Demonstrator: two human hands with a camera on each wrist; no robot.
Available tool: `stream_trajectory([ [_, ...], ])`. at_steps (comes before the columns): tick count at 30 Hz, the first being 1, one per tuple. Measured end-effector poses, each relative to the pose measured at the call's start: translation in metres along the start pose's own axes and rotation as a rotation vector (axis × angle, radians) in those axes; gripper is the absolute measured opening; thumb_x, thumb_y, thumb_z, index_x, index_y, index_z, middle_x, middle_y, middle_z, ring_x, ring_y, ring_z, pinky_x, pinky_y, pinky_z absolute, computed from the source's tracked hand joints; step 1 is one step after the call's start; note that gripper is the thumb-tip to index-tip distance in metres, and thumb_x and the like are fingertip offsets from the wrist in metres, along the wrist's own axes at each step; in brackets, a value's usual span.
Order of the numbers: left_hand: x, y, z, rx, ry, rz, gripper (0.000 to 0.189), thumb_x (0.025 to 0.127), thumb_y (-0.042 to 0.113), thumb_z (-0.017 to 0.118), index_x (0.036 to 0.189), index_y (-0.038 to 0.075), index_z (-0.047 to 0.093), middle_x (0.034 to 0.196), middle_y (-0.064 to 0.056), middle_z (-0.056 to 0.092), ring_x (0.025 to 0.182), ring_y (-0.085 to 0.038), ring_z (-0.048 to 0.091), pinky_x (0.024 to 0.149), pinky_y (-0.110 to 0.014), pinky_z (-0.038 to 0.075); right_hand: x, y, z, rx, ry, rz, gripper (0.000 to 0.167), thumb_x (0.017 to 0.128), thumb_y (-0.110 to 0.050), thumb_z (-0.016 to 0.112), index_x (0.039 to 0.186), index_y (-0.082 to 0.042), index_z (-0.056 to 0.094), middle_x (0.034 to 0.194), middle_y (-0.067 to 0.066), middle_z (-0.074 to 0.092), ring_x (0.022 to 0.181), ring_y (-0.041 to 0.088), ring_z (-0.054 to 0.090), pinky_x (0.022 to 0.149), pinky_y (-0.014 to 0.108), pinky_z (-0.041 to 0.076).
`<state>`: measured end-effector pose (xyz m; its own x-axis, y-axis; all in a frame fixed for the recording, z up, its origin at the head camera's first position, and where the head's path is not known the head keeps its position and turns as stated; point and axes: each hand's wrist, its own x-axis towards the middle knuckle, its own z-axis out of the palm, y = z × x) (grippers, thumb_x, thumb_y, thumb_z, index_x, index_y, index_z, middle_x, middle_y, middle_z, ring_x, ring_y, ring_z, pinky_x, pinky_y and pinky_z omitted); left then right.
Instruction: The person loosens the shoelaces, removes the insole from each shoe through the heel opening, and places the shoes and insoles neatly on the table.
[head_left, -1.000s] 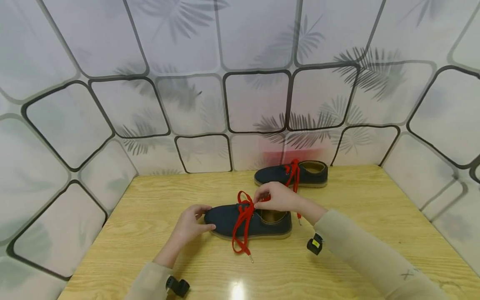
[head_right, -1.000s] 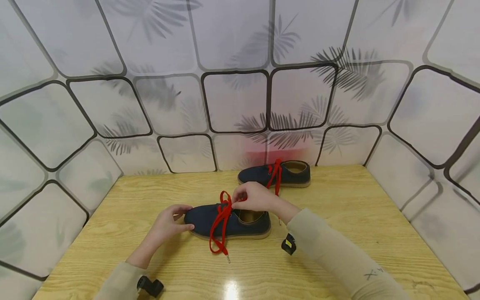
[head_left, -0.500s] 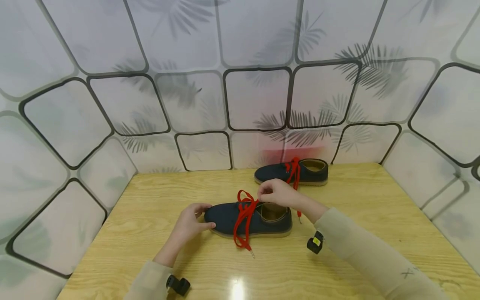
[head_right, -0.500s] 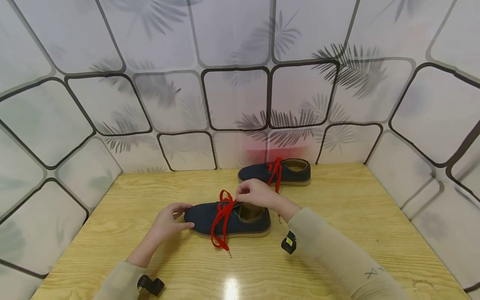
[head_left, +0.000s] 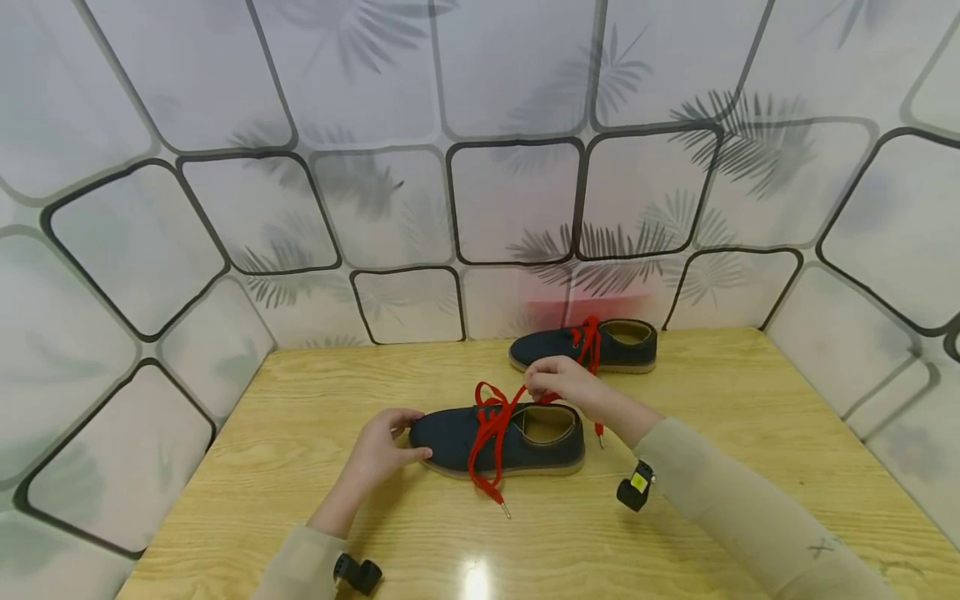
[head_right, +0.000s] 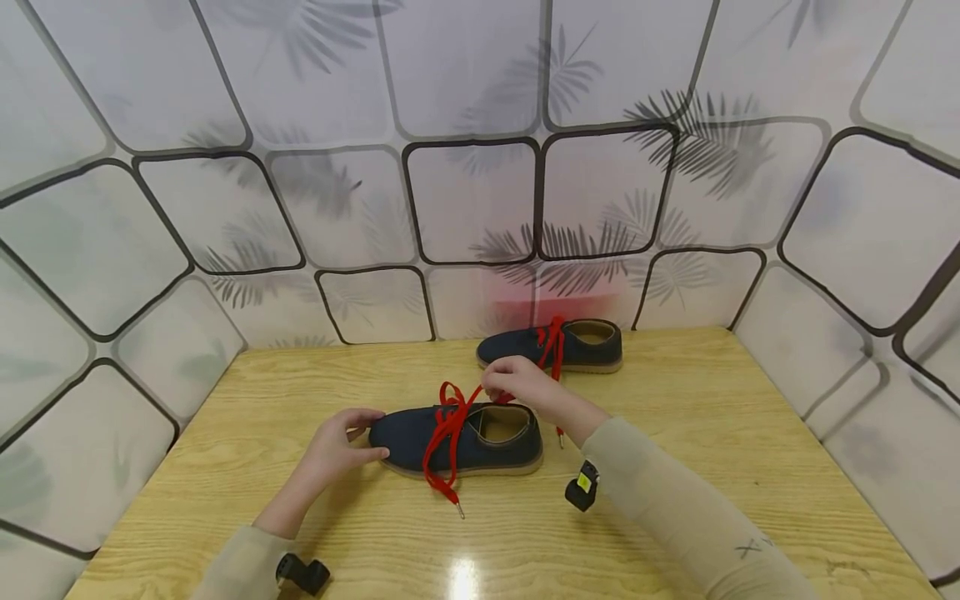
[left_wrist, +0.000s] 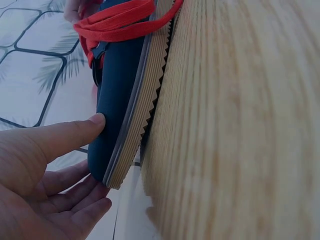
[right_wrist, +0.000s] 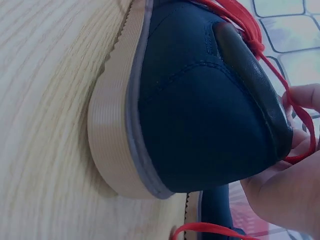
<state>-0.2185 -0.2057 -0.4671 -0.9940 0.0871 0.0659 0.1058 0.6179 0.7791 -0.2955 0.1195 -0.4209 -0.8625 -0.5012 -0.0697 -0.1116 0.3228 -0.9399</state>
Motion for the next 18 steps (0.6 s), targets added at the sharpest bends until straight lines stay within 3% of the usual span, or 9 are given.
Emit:
stream_trajectory([
  [10, -0.0005, -0.0006, -0.0004, -0.005, -0.002, 0.007, 0.053, 0.082, -0.002, 0.09, 0.13, -0.006, 0.069, 0.133, -0.023, 0.068, 0.125, -0.043, 0.066, 0.112, -0.051, 0.057, -0.0014, 0.0032, -0.0019, 0.193, 0.058, 0.074, 0.017, 0.104, -0.015, 0.056, 0.098, -0.009, 0.072, 0.086, -0.005, 0.068, 0.085, 0.011, 0.064, 0.087, 0.025, 0.054],
  [14, -0.0011, 0.0005, -0.0005, -0.004, -0.005, 0.004, 0.054, 0.082, -0.001, 0.09, 0.131, -0.005, 0.069, 0.134, -0.023, 0.068, 0.126, -0.044, 0.065, 0.112, -0.051, 0.057, -0.0022, 0.0021, -0.0034, 0.139, 0.048, 0.069, 0.015, 0.104, -0.015, 0.059, 0.097, -0.009, 0.07, 0.089, -0.002, 0.066, 0.088, 0.015, 0.064, 0.088, 0.027, 0.054],
  [18, -0.0014, 0.0005, -0.0007, -0.004, -0.001, 0.003, 0.053, 0.081, -0.002, 0.09, 0.13, -0.006, 0.069, 0.133, -0.023, 0.068, 0.125, -0.043, 0.065, 0.113, -0.051, 0.056, -0.0018, 0.0001, -0.0049, 0.009, 0.048, 0.055, 0.013, 0.103, -0.017, 0.067, 0.104, -0.005, 0.071, 0.096, -0.001, 0.068, 0.093, 0.018, 0.063, 0.087, 0.029, 0.054],
])
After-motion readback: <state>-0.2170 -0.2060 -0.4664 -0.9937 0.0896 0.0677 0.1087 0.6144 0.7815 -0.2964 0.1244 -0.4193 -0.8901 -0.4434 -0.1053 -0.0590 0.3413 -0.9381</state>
